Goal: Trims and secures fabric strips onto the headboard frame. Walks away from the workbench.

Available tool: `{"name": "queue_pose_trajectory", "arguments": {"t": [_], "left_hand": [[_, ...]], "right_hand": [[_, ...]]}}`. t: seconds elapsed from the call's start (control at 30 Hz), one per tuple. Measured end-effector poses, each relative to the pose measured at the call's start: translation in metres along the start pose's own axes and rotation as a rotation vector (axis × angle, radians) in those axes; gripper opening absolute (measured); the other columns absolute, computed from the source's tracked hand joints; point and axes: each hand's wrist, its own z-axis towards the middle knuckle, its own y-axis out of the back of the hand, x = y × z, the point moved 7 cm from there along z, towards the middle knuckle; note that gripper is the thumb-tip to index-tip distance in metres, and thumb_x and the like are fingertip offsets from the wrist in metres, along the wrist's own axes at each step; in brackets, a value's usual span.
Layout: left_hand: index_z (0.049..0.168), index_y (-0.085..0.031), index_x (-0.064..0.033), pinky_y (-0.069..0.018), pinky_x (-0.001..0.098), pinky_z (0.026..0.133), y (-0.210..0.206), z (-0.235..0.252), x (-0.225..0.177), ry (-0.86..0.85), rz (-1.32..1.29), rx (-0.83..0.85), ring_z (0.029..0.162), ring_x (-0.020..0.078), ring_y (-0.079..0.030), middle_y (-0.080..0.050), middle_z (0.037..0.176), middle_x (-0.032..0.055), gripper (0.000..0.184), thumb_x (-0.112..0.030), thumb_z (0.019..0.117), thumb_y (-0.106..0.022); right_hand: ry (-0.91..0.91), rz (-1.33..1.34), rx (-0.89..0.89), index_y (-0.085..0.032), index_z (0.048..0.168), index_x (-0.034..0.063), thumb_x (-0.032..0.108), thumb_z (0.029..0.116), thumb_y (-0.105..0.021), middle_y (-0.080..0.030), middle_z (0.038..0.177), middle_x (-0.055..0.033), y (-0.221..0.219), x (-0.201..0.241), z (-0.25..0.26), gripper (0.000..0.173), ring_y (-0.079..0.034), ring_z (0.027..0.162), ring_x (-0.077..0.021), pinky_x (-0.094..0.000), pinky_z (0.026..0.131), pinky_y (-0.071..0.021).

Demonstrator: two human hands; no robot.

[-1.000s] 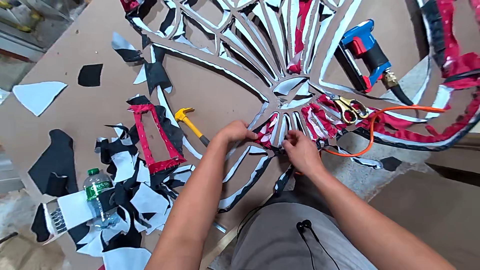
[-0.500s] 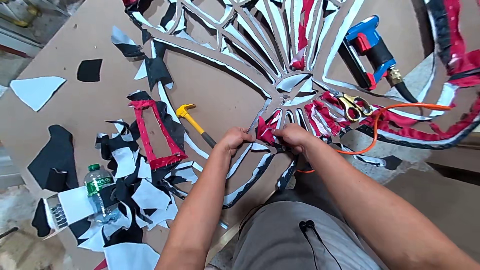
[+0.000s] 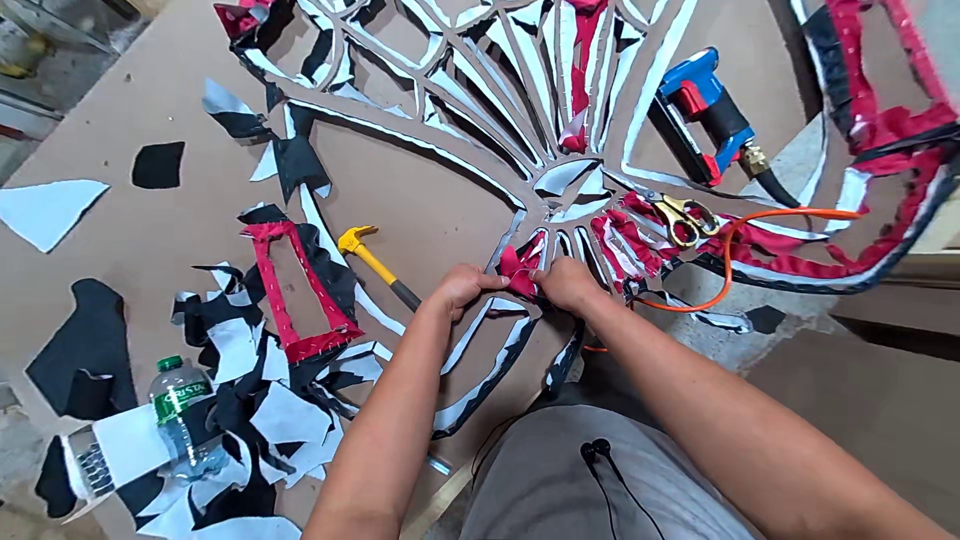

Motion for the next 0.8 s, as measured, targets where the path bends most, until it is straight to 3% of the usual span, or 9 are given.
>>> {"name": "queue_pose_trajectory", "arguments": {"t": [0.13,0.23,0.3,0.37,0.43,0.5,0.57,0.63,0.8], "left_hand": [[0.121,-0.06,0.0042,-0.0631,0.0455,0.067,-0.008,-0.001,-0.009,0.066,0.101,0.03,0.075,0.0293,-0.073,-0.072,0.096,0.0205,0.038,-0.018,0.0943,-0.074],[0.113,-0.067,0.0027,-0.0608,0.0473,0.078,-0.006,0.004,-0.012,0.02,0.163,-0.043,0.086,0.0278,-0.073,-0.074,0.096,0.018,0.034,-0.014,0.0866,-0.08],[0.107,-0.07,0.0018,-0.0591,0.05,0.083,-0.003,0.009,-0.01,-0.019,0.193,-0.091,0.09,0.028,-0.072,-0.074,0.097,0.0175,0.032,-0.015,0.0833,-0.083],[0.101,-0.071,0.0006,-0.058,0.0513,0.082,-0.003,0.008,-0.009,-0.03,0.246,-0.131,0.088,0.0281,-0.071,-0.074,0.094,0.0168,0.028,-0.017,0.0826,-0.084],[0.097,-0.072,-0.0009,-0.0576,0.0513,0.079,-0.002,0.005,-0.01,-0.033,0.295,-0.167,0.085,0.0276,-0.071,-0.073,0.09,0.0157,0.025,-0.019,0.0831,-0.084],[0.096,-0.072,-0.0013,-0.0574,0.0526,0.079,-0.001,0.003,-0.01,-0.039,0.322,-0.184,0.084,0.028,-0.071,-0.073,0.089,0.0155,0.026,-0.02,0.0829,-0.084],[0.098,-0.071,0.0005,-0.0579,0.0506,0.079,-0.001,0.003,-0.008,-0.044,0.282,-0.156,0.083,0.0271,-0.071,-0.073,0.089,0.0157,0.028,-0.02,0.0837,-0.084],[0.103,-0.068,0.003,-0.0594,0.0457,0.077,0.0,0.002,-0.006,-0.042,0.19,-0.095,0.082,0.0249,-0.071,-0.072,0.091,0.0165,0.029,-0.015,0.0857,-0.082],[0.111,-0.068,0.0034,-0.0603,0.0439,0.079,-0.002,0.001,-0.005,-0.036,0.065,-0.047,0.085,0.0248,-0.072,-0.073,0.096,0.0171,0.03,-0.01,0.0873,-0.079]], "right_hand": [[0.018,0.044,0.085,-0.064,0.108,-0.0037,0.036,0.0955,-0.069,-0.066,0.1,-0.0231,-0.001,-0.004,0.0,0.042,-0.066,0.095,-0.0386,-0.0612,0.081,-0.0519],[0.006,0.193,0.101,-0.059,0.12,-0.0035,0.021,0.0858,-0.077,-0.067,0.103,-0.0224,-0.005,-0.013,0.008,0.046,-0.066,0.096,-0.0373,-0.0601,0.082,-0.0536],[0.005,0.378,0.088,-0.058,0.115,-0.0032,0.009,0.0839,-0.072,-0.064,0.094,-0.0191,-0.008,-0.019,0.012,0.036,-0.064,0.082,-0.0311,-0.0514,0.071,-0.0538],[-0.004,0.586,0.071,-0.056,0.106,-0.001,0.004,0.0883,-0.063,-0.059,0.084,-0.0126,-0.013,-0.023,0.01,0.019,-0.058,0.069,-0.0217,-0.04,0.062,-0.0499],[-0.015,0.695,0.056,-0.056,0.101,0.0008,0.006,0.0918,-0.059,-0.058,0.083,-0.0109,-0.016,-0.024,0.01,0.012,-0.056,0.069,-0.0196,-0.0384,0.062,-0.0491],[-0.002,0.687,0.066,-0.06,0.107,-0.0008,0.016,0.0971,-0.06,-0.061,0.093,-0.0137,-0.017,-0.02,0.009,0.02,-0.06,0.08,-0.0229,-0.0433,0.07,-0.0513],[0.015,0.525,0.073,-0.065,0.11,-0.0019,0.034,0.1006,-0.061,-0.066,0.099,-0.0167,-0.015,-0.014,0.008,0.037,-0.064,0.091,-0.0278,-0.0506,0.079,-0.0534],[0.023,0.255,0.058,-0.065,0.104,-0.005,0.043,0.0986,-0.064,-0.066,0.098,-0.0226,-0.009,-0.01,0.007,0.048,-0.065,0.093,-0.0368,-0.0605,0.08,-0.0515],[0.058,0.016,0.148,-0.064,0.105,-0.0035,0.036,0.0933,-0.074,-0.066,0.098,-0.0215,-0.004,-0.011,0.011,0.042,-0.065,0.093,-0.0359,-0.0595,0.081,-0.0514]]}}
